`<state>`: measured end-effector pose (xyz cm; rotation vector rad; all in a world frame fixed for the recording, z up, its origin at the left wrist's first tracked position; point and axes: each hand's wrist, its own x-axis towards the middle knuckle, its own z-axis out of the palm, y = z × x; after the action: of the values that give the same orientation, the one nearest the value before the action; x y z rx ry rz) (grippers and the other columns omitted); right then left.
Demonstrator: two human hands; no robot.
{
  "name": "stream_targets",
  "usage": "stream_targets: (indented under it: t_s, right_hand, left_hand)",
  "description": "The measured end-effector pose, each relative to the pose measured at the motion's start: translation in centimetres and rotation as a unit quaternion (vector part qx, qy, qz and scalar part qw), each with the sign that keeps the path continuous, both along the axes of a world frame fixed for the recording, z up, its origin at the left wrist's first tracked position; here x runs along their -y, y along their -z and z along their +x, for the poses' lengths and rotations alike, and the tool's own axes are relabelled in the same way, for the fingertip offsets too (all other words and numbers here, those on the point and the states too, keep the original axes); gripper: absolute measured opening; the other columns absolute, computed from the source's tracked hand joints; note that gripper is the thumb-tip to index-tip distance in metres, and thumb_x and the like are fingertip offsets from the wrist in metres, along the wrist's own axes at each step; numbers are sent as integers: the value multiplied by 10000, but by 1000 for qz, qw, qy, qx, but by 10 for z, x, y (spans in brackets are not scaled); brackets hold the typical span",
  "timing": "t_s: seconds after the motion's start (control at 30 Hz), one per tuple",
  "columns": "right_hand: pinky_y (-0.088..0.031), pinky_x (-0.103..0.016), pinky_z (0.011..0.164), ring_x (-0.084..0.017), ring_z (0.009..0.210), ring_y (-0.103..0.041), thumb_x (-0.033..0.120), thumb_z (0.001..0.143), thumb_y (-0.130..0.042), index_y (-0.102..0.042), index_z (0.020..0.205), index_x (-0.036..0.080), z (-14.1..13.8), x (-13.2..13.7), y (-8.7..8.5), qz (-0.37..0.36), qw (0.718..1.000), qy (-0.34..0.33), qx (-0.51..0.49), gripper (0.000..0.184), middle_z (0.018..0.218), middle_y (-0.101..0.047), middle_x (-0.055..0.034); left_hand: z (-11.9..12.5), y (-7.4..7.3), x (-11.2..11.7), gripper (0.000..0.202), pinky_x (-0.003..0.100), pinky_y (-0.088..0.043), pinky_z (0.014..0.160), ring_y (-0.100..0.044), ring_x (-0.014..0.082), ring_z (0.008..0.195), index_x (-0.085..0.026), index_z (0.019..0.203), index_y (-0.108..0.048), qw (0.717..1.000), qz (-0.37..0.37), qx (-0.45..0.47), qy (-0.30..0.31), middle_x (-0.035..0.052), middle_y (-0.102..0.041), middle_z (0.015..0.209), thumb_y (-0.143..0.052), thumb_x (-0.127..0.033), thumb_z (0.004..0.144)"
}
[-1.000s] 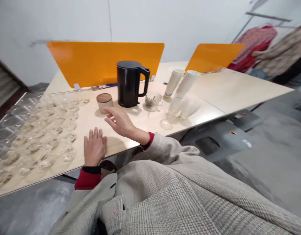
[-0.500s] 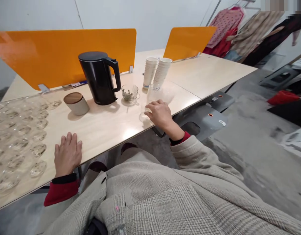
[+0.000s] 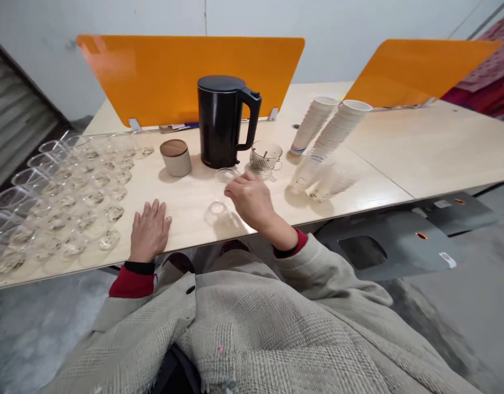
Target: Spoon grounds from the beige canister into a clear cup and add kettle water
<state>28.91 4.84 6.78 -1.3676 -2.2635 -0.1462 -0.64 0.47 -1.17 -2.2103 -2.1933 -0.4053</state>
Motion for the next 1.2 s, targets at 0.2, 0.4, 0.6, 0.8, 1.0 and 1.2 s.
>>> stream_targets:
  t_s: [0.2,0.4,0.6,0.8,1.0,1.2]
  right_hand:
    - [-419,-424,912,-300,1069,-606,191,1088,-537,-828,1014,157,-90,-18,-2,-59,995,-44,71,302,1052,-815,-139]
    - [-403,-423,927,-302,1109,-606,198,1101,-517,-826,1077,144,-120,-21,7,-82,989,-46,118,315,1092,-811,-148]
    - [-423,-442,991,-319,1184,-625,220,1097,-547,-833,1102,121,-124,-17,9,-93,986,-52,126,303,1128,-815,-156]
    - [-461,-479,1109,-345,1284,-616,280,1047,-661,-774,1319,132,-110,-16,0,-68,995,-69,16,330,1370,-772,-147]
    - [-480,-549,1154,-369,1313,-630,457,1079,-557,-621,1525,197,-87,-78,-9,-5,991,-23,-131,520,1514,-677,-152]
    - [-439,-531,1234,-380,1527,-509,506,1013,-647,-463,1644,117,-123,-154,0,-110,984,-1,-139,764,1662,-523,-230]
  left_hand:
    - [1,-1,0,608,672,-288,1339,-362,406,1657,-93,1617,-513,1000,-6,14,2,184,-431,1751,-374,-341,1079]
    - [2,0,1,599,685,-296,1329,-367,422,1650,-88,1608,-517,1000,0,12,9,188,-441,1747,-392,-339,1079]
    - [3,-2,3,590,677,-297,1330,-366,413,1652,-105,1613,-516,1000,1,10,8,184,-443,1748,-411,-334,1080]
    - [5,-6,5,597,662,-302,1335,-361,408,1655,-86,1624,-497,1000,-13,-5,2,176,-426,1759,-386,-332,1092]
    - [4,-5,4,589,651,-307,1339,-366,391,1657,-102,1619,-509,1000,-15,-15,-4,165,-435,1755,-386,-330,1090]
    - [2,0,4,583,678,-327,1321,-400,410,1635,-101,1599,-536,1000,8,-4,5,179,-466,1732,-383,-331,1085]
